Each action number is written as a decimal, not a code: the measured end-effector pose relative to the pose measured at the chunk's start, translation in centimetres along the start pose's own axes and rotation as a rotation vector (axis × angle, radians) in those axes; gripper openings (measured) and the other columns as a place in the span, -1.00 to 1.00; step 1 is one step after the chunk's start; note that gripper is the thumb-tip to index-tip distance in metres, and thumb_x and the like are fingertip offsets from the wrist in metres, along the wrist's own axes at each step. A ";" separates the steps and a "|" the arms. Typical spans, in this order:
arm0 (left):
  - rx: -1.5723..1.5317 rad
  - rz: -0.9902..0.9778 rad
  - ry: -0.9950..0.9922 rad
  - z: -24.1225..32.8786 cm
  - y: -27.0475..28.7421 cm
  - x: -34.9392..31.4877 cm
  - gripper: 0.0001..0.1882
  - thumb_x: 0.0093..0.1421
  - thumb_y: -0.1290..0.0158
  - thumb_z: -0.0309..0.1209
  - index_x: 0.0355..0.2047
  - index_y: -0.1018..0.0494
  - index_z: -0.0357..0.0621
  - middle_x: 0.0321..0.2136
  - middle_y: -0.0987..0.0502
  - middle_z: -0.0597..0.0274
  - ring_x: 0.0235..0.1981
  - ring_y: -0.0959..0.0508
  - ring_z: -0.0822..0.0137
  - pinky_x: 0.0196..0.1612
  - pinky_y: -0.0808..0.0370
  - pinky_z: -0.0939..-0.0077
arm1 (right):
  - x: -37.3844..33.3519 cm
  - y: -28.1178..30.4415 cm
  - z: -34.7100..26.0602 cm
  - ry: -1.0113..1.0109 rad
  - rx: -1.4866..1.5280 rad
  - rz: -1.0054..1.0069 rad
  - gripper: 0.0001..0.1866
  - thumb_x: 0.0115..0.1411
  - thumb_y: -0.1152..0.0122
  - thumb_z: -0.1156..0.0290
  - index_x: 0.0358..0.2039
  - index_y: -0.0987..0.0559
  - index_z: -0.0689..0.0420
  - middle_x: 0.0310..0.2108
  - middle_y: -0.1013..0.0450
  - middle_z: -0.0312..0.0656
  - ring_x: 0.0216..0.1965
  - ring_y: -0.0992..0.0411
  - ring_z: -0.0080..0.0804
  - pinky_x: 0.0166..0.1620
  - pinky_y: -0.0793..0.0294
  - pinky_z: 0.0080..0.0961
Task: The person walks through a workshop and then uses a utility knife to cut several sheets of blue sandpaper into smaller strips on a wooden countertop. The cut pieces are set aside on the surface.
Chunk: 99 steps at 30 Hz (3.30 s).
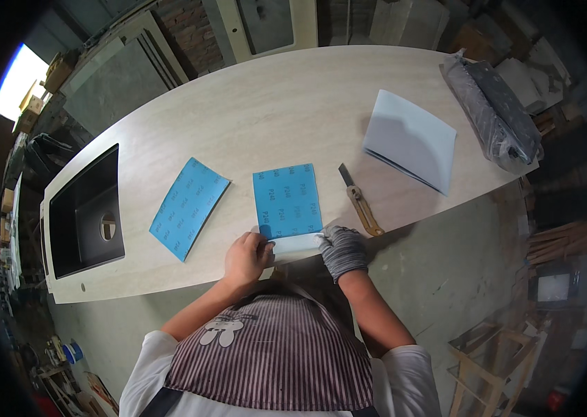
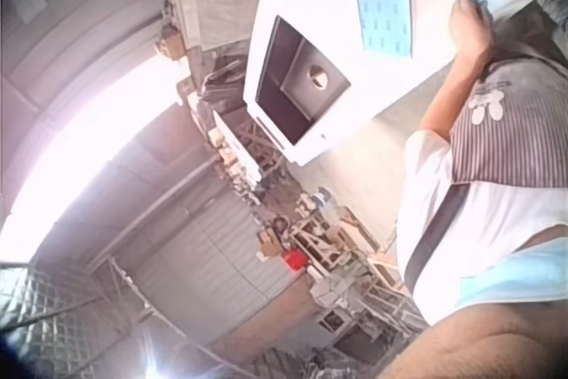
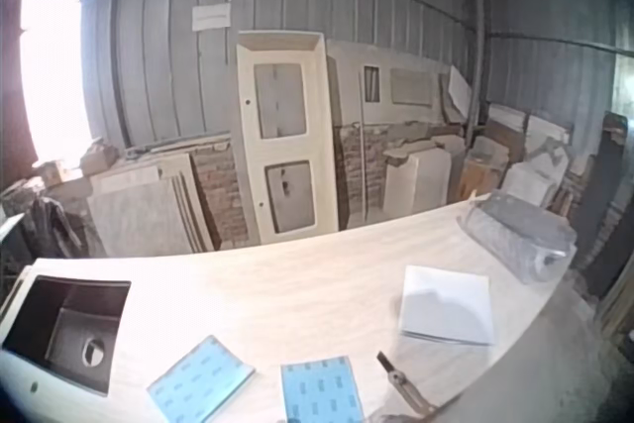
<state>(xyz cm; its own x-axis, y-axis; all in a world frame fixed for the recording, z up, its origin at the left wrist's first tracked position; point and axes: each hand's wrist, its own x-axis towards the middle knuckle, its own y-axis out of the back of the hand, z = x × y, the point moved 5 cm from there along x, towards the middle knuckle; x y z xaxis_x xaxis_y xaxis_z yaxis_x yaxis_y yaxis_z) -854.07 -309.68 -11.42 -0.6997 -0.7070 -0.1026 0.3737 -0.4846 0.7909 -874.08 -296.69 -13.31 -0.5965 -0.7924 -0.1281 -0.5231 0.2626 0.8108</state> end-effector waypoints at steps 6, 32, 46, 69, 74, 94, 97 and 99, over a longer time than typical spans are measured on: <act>0.275 -0.097 -0.615 4.9 -1.4 -1.8 -0.33 0.15 -0.02 -0.39 0.29 -0.22 -0.27 0.27 -0.26 -0.09 0.34 -0.20 -0.10 0.32 -0.12 -0.09 | -0.2 -0.1 0.1 0.003 -0.025 0.038 -0.76 0.08 -0.34 0.20 -0.35 -0.65 0.10 -0.38 -0.59 -0.02 -0.29 -0.55 0.01 -0.13 -0.51 -0.11; 0.111 -0.046 -0.482 6.1 -0.7 1.1 -0.36 0.12 -0.21 -0.25 0.20 -0.33 -0.14 0.05 -0.45 0.00 0.06 -0.44 0.01 0.10 -0.37 0.15 | 2.0 6.0 5.9 -0.014 -0.471 0.188 -0.55 0.07 -0.29 0.15 -0.07 -0.56 0.12 -0.16 -0.47 -0.02 -0.12 -0.45 -0.02 0.03 -0.45 -0.08; 0.109 -0.193 -0.553 6.1 -0.8 1.5 -0.63 0.15 -0.20 -0.26 -0.08 -0.51 -0.15 0.04 -0.46 0.08 0.04 -0.45 0.00 0.10 -0.40 0.10 | -2.6 5.7 10.2 -0.223 0.443 0.051 -0.74 0.32 -0.04 0.20 -0.37 -0.53 0.11 -0.58 -0.47 -0.11 -0.56 -0.46 -0.23 -0.42 -0.50 -0.25; 0.396 -0.554 -1.004 4.9 -2.5 5.8 -0.41 0.32 -0.04 -0.17 0.35 -0.20 0.43 0.45 -0.01 0.25 0.47 0.03 0.11 0.47 0.15 -0.13 | -4.6 4.0 12.2 -0.135 0.686 -0.511 -0.55 0.23 -0.35 0.34 0.10 -0.54 0.19 -0.21 -0.59 -0.20 -0.35 -0.49 -0.55 -0.27 -0.57 -0.52; 0.383 -0.543 -1.004 4.9 -2.6 5.9 -0.42 0.32 -0.05 -0.18 0.34 -0.23 0.42 0.45 0.00 0.24 0.47 0.03 0.12 0.47 0.15 -0.13 | -4.4 3.4 11.1 0.219 0.381 -0.399 -0.53 0.23 -0.31 0.23 0.08 -0.54 0.22 -0.18 -0.59 -0.08 -0.21 -0.54 -0.25 -0.09 -0.54 -0.38; 0.417 -0.612 -0.980 5.1 -2.9 5.9 -0.47 0.40 0.11 -0.11 0.37 -0.17 0.40 0.46 0.06 0.23 0.49 0.14 0.18 0.49 0.27 -0.06 | -7.4 -5.1 0.9 0.416 0.327 -0.557 -0.54 0.23 -0.30 0.17 0.08 -0.56 0.15 -0.06 -0.58 -0.03 -0.05 -0.57 -0.22 0.00 -0.55 -0.41; 0.450 -0.570 -0.987 4.6 -3.0 5.9 -0.45 0.39 0.11 -0.07 0.37 -0.17 0.39 0.47 0.06 0.28 0.49 0.13 0.21 0.50 0.24 -0.01 | -8.7 -5.3 2.5 0.419 0.406 -0.555 -0.53 0.22 -0.30 0.18 0.08 -0.56 0.13 -0.08 -0.59 -0.07 -0.02 -0.55 -0.26 0.04 -0.53 -0.41; 0.379 -0.498 -0.990 4.6 -2.5 5.7 -0.41 0.34 0.04 -0.06 0.36 -0.20 0.23 0.44 -0.01 0.18 0.47 0.05 0.18 0.49 0.15 0.01 | -8.1 -2.1 4.7 0.309 0.605 -0.424 -0.54 0.23 -0.29 0.18 0.09 -0.55 0.09 -0.12 -0.58 -0.09 -0.08 -0.54 -0.27 -0.01 -0.55 -0.40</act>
<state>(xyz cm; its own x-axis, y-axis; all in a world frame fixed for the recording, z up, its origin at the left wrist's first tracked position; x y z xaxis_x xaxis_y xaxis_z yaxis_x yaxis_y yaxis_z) -861.85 -310.13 -11.21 -0.9488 0.3083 -0.0692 -0.1637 -0.2922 0.9422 -870.97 -288.26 -16.67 -0.1239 -0.9850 -0.1199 -0.9597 0.0882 0.2668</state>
